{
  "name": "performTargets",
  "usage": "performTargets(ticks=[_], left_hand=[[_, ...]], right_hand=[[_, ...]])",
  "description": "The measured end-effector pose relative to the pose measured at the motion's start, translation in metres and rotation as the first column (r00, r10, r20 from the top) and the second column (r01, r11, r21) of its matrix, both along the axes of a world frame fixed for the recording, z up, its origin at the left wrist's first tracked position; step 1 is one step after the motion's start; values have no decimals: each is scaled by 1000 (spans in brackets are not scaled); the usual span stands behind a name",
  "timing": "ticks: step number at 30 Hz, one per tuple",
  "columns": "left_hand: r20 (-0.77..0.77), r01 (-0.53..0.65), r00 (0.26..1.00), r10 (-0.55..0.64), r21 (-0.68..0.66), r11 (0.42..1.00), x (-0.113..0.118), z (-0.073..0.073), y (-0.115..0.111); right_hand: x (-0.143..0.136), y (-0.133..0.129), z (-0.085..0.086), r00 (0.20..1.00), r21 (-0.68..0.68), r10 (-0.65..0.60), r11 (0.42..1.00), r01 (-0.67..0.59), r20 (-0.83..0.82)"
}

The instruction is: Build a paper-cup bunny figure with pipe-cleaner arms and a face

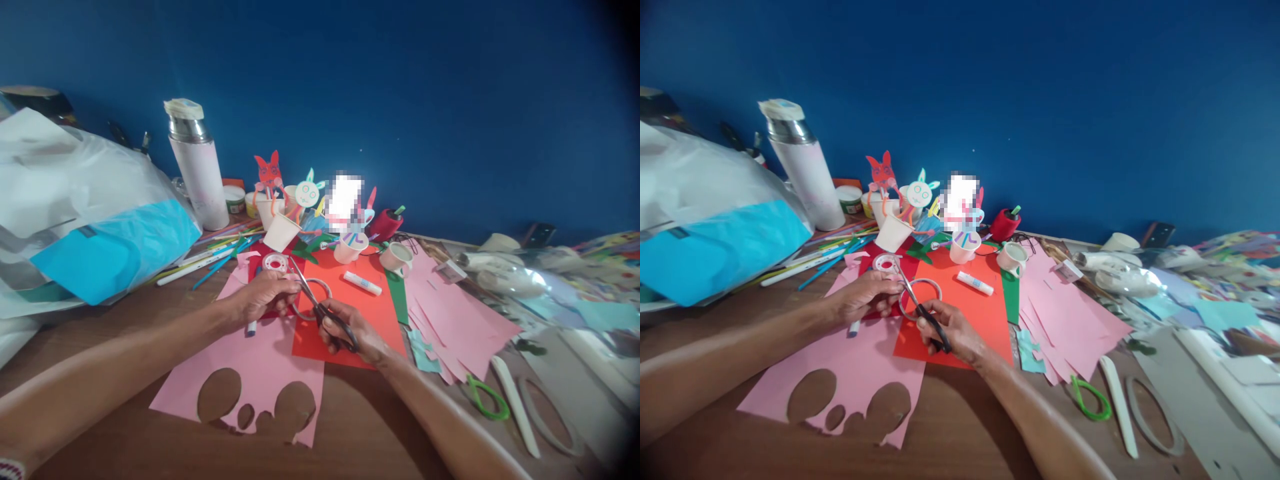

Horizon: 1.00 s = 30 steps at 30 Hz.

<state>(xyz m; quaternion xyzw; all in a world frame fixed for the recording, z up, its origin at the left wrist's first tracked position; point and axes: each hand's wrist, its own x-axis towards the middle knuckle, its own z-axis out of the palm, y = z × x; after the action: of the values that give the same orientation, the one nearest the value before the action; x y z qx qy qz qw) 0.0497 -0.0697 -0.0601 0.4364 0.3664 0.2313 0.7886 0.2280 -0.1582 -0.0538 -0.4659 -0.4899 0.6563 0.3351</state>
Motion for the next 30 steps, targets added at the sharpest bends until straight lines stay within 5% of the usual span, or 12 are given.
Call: performTargets(ticks=[30], left_hand=[[-3,36,999,-36,3,999,-2,-2,3]], right_hand=[[3,0,-5,999,15,-19,1000,19,29]])
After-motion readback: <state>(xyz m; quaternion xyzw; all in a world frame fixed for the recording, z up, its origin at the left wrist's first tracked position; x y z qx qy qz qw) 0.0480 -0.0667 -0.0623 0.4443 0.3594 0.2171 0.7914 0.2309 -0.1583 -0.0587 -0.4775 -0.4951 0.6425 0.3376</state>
